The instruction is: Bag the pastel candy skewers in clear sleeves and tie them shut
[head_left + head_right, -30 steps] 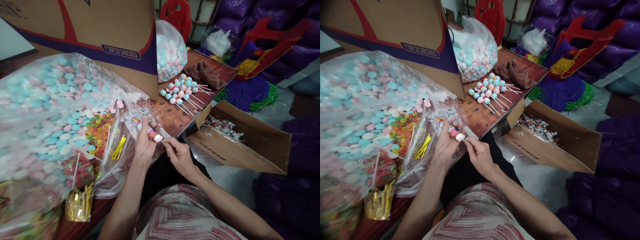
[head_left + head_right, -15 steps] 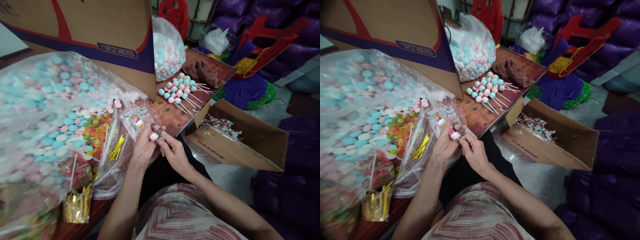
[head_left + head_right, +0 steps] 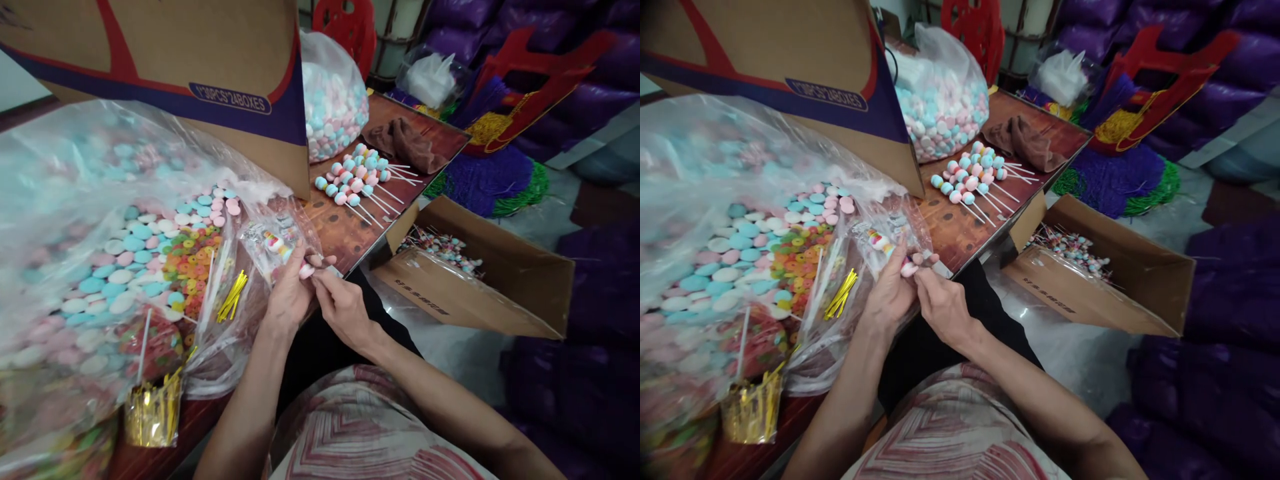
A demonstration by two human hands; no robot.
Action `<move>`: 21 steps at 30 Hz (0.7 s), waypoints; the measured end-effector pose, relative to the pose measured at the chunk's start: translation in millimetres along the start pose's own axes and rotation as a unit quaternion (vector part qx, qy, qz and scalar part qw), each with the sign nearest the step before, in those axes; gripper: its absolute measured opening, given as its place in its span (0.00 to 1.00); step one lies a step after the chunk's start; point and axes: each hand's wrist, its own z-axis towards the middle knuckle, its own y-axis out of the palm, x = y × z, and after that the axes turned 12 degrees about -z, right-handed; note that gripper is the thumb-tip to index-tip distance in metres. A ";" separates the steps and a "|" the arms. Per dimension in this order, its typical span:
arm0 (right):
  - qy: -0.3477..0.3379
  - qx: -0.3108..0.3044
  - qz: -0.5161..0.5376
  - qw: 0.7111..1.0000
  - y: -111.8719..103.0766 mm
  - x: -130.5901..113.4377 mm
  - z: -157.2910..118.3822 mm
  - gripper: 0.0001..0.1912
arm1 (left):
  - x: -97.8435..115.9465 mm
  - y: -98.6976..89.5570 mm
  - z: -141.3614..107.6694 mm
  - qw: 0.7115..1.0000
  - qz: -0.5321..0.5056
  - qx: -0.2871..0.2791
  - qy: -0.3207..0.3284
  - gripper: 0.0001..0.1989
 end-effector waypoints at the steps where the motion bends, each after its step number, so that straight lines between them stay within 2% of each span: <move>1: 0.020 -0.004 0.035 0.999 -2.2 -0.4 0.2 0.12 | 3.5 0.5 -0.2 1.000 0.003 0.004 -0.007 0.14; 3: 0.061 -0.015 0.091 0.994 -7.1 0.0 0.5 0.10 | 11.9 2.5 0.6 1.000 -0.001 0.015 -0.005 0.14; 6: 0.103 -0.049 0.155 0.981 -12.2 2.1 0.8 0.09 | 22.7 4.7 4.3 0.998 -0.038 0.033 0.045 0.14; 8: 0.114 -0.069 0.182 0.974 -13.7 2.8 1.3 0.08 | 26.6 4.4 7.5 0.994 -0.064 0.052 0.075 0.12; 13: 0.109 -0.087 0.178 0.974 -18.9 0.8 4.2 0.09 | 29.0 0.8 12.0 0.987 -0.095 0.091 0.095 0.10; 15: 0.139 -0.115 0.233 0.956 -22.5 0.5 6.7 0.09 | 29.0 0.9 11.9 0.986 -0.096 0.092 0.104 0.12; 17: 0.209 -0.154 0.350 0.900 -26.2 1.4 9.7 0.09 | 28.2 2.5 11.5 0.987 -0.093 0.081 0.108 0.15; 21: 0.329 -0.265 0.573 0.703 -32.8 7.0 15.1 0.06 | 25.7 6.4 11.0 0.985 -0.114 0.051 0.119 0.18</move>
